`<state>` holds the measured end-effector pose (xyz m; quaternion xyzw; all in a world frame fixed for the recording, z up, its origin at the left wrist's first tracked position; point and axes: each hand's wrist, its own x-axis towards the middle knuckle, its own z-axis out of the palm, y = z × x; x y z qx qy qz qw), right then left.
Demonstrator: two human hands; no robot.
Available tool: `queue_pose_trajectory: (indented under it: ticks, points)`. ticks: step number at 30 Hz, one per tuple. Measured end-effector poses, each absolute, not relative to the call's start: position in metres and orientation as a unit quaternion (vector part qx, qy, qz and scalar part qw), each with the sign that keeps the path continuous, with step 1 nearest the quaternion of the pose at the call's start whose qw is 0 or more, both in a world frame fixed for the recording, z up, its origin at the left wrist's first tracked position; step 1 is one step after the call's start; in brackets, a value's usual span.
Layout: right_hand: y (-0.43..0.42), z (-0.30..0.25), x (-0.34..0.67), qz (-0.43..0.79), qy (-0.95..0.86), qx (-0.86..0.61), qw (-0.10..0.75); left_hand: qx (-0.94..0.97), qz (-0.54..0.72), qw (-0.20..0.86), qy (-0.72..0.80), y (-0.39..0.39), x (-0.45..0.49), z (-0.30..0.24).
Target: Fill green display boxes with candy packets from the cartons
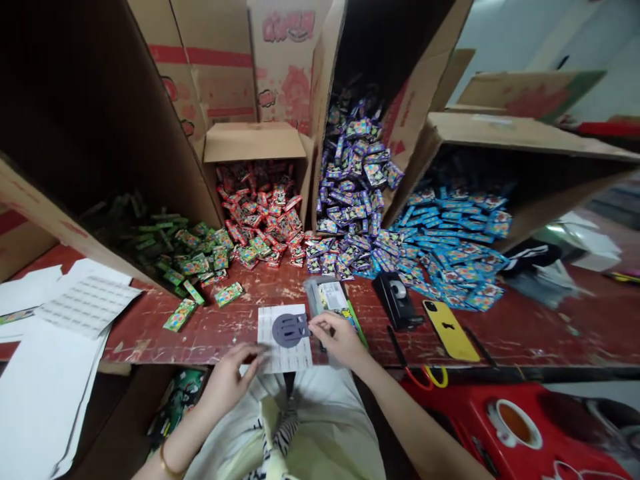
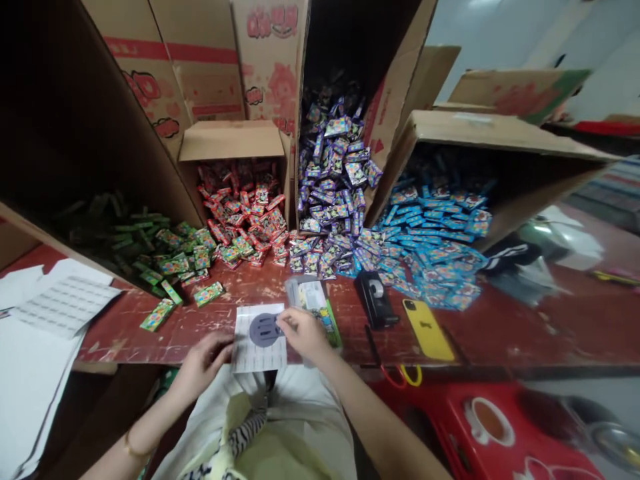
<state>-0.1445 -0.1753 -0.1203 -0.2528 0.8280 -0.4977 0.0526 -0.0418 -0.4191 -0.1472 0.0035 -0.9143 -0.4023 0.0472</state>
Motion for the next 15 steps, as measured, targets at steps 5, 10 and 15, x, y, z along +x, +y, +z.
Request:
queue_pose_trajectory:
  ticks: [5, 10, 15]
  points:
    - [-0.218, -0.125, -0.176, -0.450, 0.831, -0.321, 0.051, 0.049, -0.384, 0.122, -0.914, -0.430, -0.087, -0.143]
    - [-0.171, -0.145, -0.197, -0.394, 0.890, -0.230, -0.002, -0.090, -0.410, 0.072, -0.905, -0.391, -0.088, -0.159]
    - [-0.132, -0.136, -0.239, -0.320, 0.921, -0.217, 0.037, -0.309, -0.352, -0.040, -0.883, -0.293, -0.092, -0.186]
